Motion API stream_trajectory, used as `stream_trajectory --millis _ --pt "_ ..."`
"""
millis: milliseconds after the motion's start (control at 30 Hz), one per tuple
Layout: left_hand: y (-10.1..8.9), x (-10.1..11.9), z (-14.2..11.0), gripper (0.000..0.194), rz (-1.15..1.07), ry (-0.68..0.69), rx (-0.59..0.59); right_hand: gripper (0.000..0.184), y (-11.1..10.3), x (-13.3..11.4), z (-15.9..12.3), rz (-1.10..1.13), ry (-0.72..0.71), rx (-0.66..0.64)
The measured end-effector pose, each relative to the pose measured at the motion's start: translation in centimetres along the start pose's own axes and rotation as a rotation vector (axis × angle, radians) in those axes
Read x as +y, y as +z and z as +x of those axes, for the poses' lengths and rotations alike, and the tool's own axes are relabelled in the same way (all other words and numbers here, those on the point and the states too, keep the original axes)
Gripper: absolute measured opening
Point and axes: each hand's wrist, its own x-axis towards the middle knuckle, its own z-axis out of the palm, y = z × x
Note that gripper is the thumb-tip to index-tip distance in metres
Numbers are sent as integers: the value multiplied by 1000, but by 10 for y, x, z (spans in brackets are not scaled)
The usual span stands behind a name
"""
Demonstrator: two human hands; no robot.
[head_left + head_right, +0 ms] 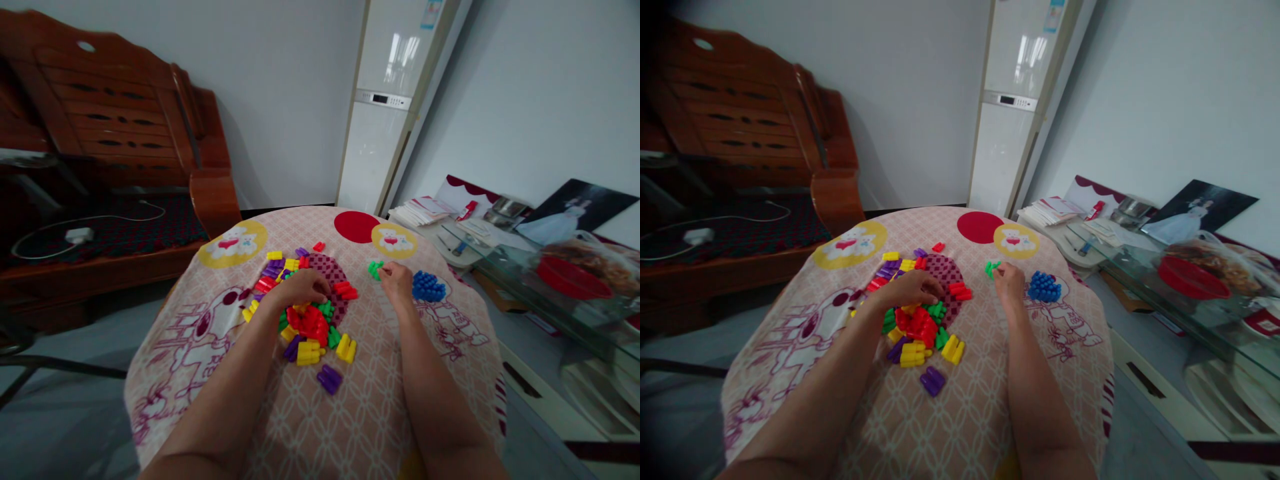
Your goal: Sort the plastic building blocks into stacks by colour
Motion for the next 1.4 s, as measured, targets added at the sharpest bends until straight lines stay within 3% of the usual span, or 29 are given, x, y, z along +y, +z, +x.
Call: stream_trajectory --millis 233,467,633,700,833,867,967,1067,1233,1400 --pt "5 10 3 21 72 9 -116 14 10 8 -2 -164 2 -13" --pt "4 8 -2 30 82 36 -148 14 8 6 -4 -164 23 55" --pt "4 10 0 24 157 33 -154 20 3 -5 -6 -85 -17 104" --pt "5 8 2 18 155 5 -99 20 3 -9 -7 -51 -51 106" --pt "2 4 4 14 173 -97 213 19 5 -15 -9 -11 -107 92" --pt "1 3 3 15 152 -101 245 19 6 -17 -10 -3 -121 84" --pt "-1 3 1 23 48 -34 115 21 9 -21 -12 15 -163 58" --pt "3 5 1 36 122 7 -10 19 11 -26 -15 25 -191 43" --pt "16 6 9 24 372 10 55 19 9 -30 -16 24 -179 2" --pt "14 7 10 19 308 -48 184 19 8 -35 -16 87 -169 -50"
